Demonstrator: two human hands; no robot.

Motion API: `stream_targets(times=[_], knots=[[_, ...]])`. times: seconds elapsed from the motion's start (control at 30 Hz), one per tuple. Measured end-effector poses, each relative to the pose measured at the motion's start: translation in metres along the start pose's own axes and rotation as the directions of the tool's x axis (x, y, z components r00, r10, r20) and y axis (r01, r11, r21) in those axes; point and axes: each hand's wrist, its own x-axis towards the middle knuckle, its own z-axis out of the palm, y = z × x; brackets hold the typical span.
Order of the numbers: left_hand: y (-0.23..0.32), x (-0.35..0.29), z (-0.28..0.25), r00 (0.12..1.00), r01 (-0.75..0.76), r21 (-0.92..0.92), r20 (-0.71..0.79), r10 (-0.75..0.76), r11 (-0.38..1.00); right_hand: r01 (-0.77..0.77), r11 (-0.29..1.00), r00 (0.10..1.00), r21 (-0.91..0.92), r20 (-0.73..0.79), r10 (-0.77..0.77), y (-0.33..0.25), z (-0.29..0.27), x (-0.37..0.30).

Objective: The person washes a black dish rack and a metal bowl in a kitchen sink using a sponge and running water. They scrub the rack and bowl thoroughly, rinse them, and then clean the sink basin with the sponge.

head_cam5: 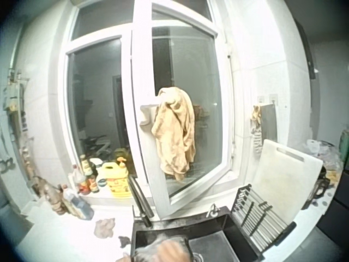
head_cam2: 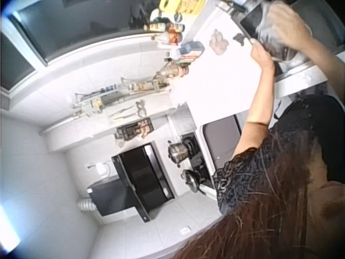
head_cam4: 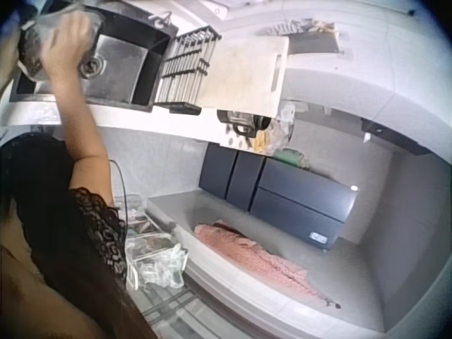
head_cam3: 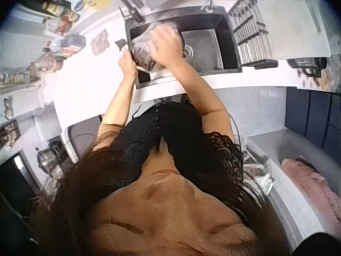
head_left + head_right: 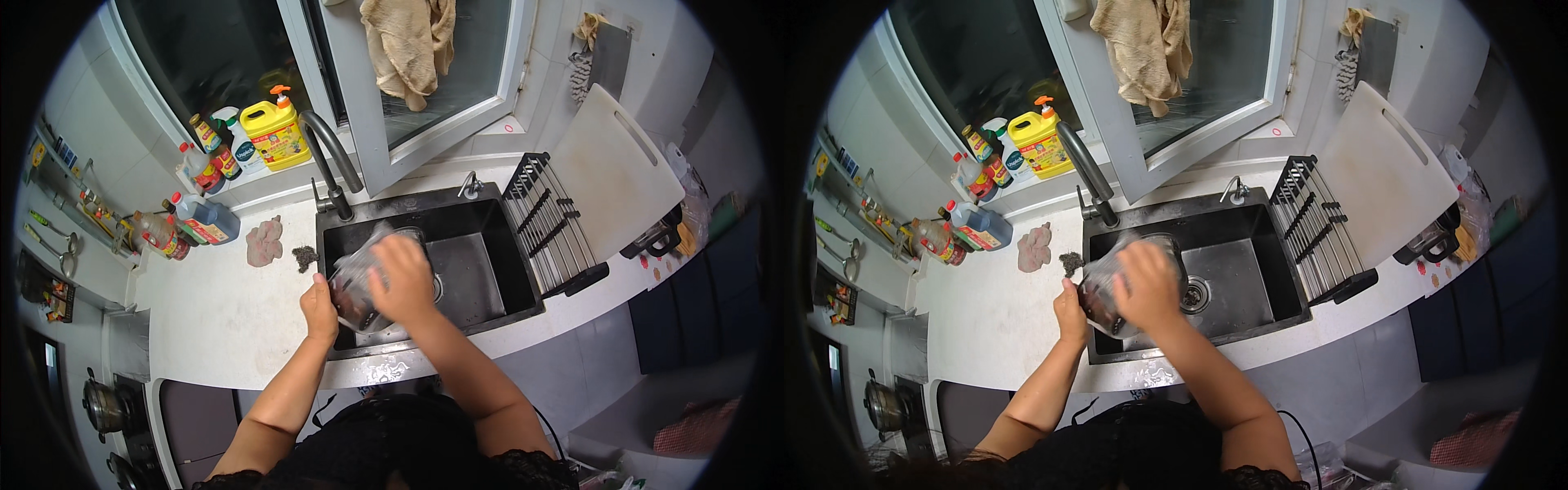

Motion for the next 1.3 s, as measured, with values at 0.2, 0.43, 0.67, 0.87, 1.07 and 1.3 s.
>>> stream_targets(times=[0.2,0.43,0.67,0.87,1.07,1.3], knots=[[-0.003,0.002,-0.022,0.994,-0.1,-0.276,0.015,0.108,0.956,-0.696,-0.142,0.398,0.704,0.542,0.74,0.119,0.012,-0.041],[-0.02,0.017,-0.04,0.973,-0.23,0.132,0.066,0.223,0.964,-0.638,0.329,0.675,0.697,0.299,0.675,0.084,0.01,-0.016],[-0.028,0.011,-0.018,1.0,0.002,-0.056,0.002,-0.002,0.998,0.153,0.983,0.983,-0.104,0.121,-0.14,-0.028,0.001,-0.001],[-0.025,0.01,-0.032,0.945,0.319,-0.469,0.095,-0.312,0.823,-0.431,0.876,0.901,0.219,0.039,0.433,0.067,-0.001,-0.002],[-0.034,-0.005,-0.021,0.797,0.485,-0.707,0.116,-0.592,0.514,-0.618,0.664,0.77,0.42,0.153,0.62,0.08,0.041,-0.073],[-0.097,0.008,-0.028,0.473,0.511,-0.79,-0.071,-0.878,0.339,-0.283,0.958,0.935,-0.048,0.209,0.287,-0.005,0.04,-0.11]])
